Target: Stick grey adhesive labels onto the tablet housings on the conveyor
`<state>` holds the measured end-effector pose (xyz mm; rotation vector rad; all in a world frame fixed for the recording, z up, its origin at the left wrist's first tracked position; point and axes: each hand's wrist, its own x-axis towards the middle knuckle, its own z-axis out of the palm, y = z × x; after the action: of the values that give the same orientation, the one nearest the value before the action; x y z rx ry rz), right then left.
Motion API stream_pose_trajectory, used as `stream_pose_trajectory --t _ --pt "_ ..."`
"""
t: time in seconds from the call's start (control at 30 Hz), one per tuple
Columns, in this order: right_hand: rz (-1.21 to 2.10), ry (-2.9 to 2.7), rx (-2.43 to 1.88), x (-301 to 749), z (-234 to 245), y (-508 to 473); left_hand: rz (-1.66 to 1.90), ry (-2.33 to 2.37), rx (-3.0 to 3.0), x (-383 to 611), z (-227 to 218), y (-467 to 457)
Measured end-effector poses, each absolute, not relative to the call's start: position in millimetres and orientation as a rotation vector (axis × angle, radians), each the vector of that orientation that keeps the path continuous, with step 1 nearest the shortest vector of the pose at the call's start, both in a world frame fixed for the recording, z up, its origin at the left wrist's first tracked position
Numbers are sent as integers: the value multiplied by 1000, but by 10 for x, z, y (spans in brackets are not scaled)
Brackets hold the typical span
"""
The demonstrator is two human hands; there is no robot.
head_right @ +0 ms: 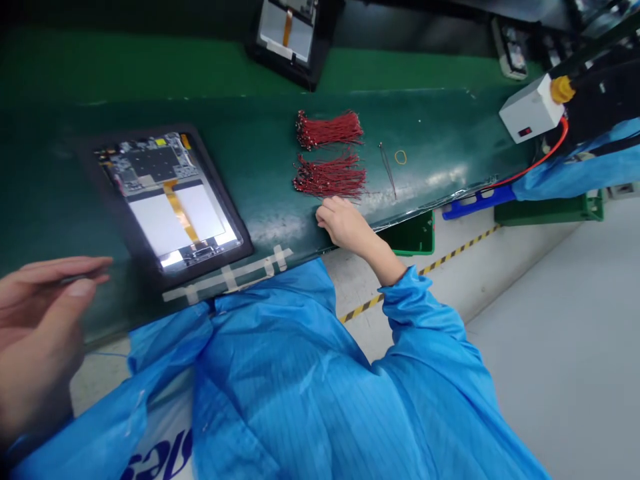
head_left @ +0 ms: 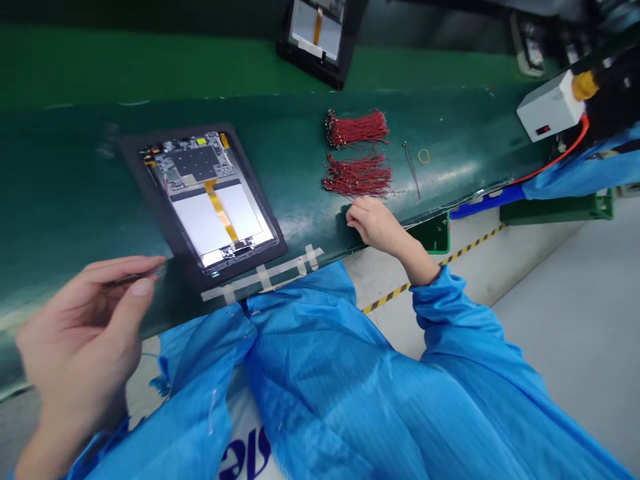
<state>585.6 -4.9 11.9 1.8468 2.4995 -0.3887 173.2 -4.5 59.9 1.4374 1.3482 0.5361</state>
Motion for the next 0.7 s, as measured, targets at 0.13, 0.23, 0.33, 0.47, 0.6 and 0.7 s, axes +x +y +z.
stream_pose_trajectory --t 0.13,0.23,0.33,0.47,0.6,0.7 --pt "-470 2508 1740 5903 100 66 453 1314 1413 1949 705 94" --pt "-622 2611 1731 5906 144 134 547 1396 1406 1877 663 80" --pt "-711 2749 2104 5782 182 196 689 1472 1373 1838 530 -5" --pt "-632 3002 2375 5319 159 210 483 1140 1152 2149 358 -21" --pt "-965 3482 1401 4734 114 88 387 849 634 2540 315 135" --pt "-1077 3387 1029 4459 93 -51 431 863 494 2644 356 220"
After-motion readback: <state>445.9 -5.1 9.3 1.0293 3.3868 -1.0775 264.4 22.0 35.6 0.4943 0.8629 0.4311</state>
